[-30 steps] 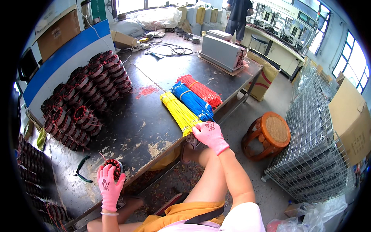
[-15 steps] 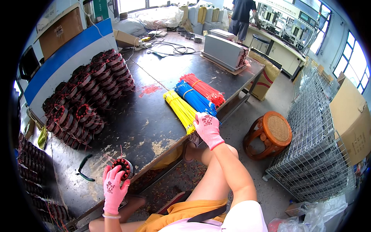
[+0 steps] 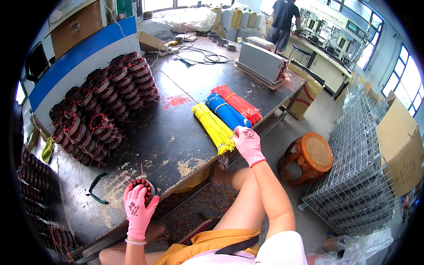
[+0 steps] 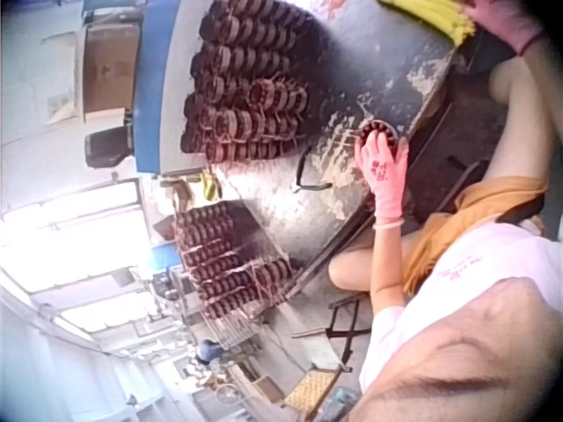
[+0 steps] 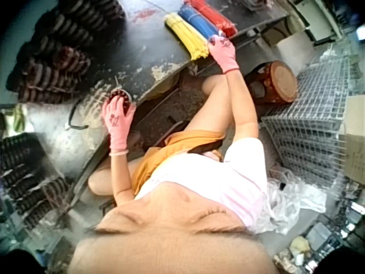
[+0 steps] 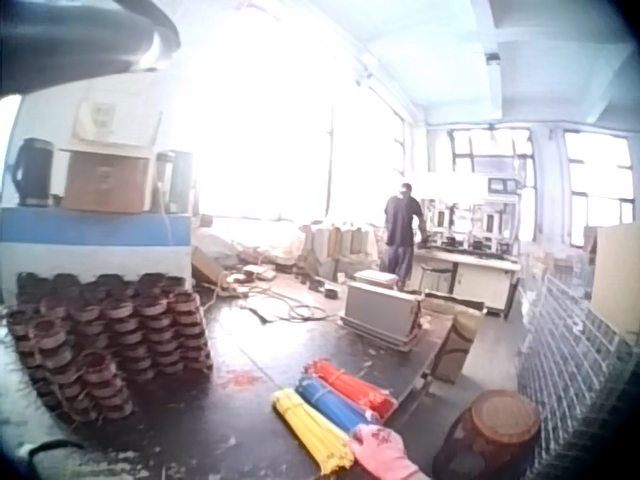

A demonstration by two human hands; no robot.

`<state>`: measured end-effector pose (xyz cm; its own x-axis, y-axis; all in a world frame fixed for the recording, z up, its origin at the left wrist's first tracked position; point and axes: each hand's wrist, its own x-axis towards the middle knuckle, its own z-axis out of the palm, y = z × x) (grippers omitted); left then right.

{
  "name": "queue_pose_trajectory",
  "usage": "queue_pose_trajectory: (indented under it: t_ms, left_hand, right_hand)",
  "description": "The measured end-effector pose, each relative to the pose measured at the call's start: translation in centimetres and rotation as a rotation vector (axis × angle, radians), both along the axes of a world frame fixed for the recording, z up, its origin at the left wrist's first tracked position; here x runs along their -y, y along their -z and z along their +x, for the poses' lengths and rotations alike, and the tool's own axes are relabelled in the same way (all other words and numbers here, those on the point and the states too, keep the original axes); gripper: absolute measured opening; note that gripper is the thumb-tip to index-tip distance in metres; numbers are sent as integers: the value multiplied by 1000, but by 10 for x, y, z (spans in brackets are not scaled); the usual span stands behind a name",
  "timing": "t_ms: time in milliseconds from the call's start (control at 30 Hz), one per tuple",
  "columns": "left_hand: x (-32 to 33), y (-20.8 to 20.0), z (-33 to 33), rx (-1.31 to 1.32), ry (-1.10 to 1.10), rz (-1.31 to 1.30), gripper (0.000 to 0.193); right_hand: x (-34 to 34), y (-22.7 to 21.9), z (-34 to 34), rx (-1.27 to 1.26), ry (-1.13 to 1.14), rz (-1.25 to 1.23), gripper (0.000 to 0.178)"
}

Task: The person sits at a workbench and assembles small cylindrical electrical components by inserting colored zip ties into slots on the component's top. They use pliers to trim the excess length of the zip ties and then place the finished units into a stack on the table.

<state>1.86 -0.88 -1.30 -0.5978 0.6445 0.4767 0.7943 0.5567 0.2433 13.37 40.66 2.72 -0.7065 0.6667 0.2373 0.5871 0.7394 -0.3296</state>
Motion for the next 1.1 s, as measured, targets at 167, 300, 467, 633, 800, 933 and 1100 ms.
queue_pose_trajectory:
  t_ms: [167, 300, 467, 633, 800, 933, 1100]
  left_hand:
    - [-1, 5, -1, 14, 2, 9, 38]
    - [3, -4, 2, 40, 42, -1, 37]
    - [1, -6, 3, 38, 57, -6, 36]
    - [10, -11, 5, 83, 71, -14, 34]
    - [35, -23, 0, 138, 130, -49, 34]
    - [38, -32, -3, 162, 164, -84, 36]
    - [40, -32, -1, 170, 195, -102, 35]
  right_hand:
    - [-1, 5, -10, -189, -11, 147, 16]
    - [0, 15, -46, -105, -90, 177, 26]
    - [-2, 13, -115, 107, -7, 311, 38]
    - [-9, 17, -150, 154, 8, 180, 30]
    - [-11, 21, -137, -1, -22, 62, 29]
    - [-5, 26, -142, 83, -47, 216, 33]
    - [-22, 43, -144, -90, -71, 253, 31]
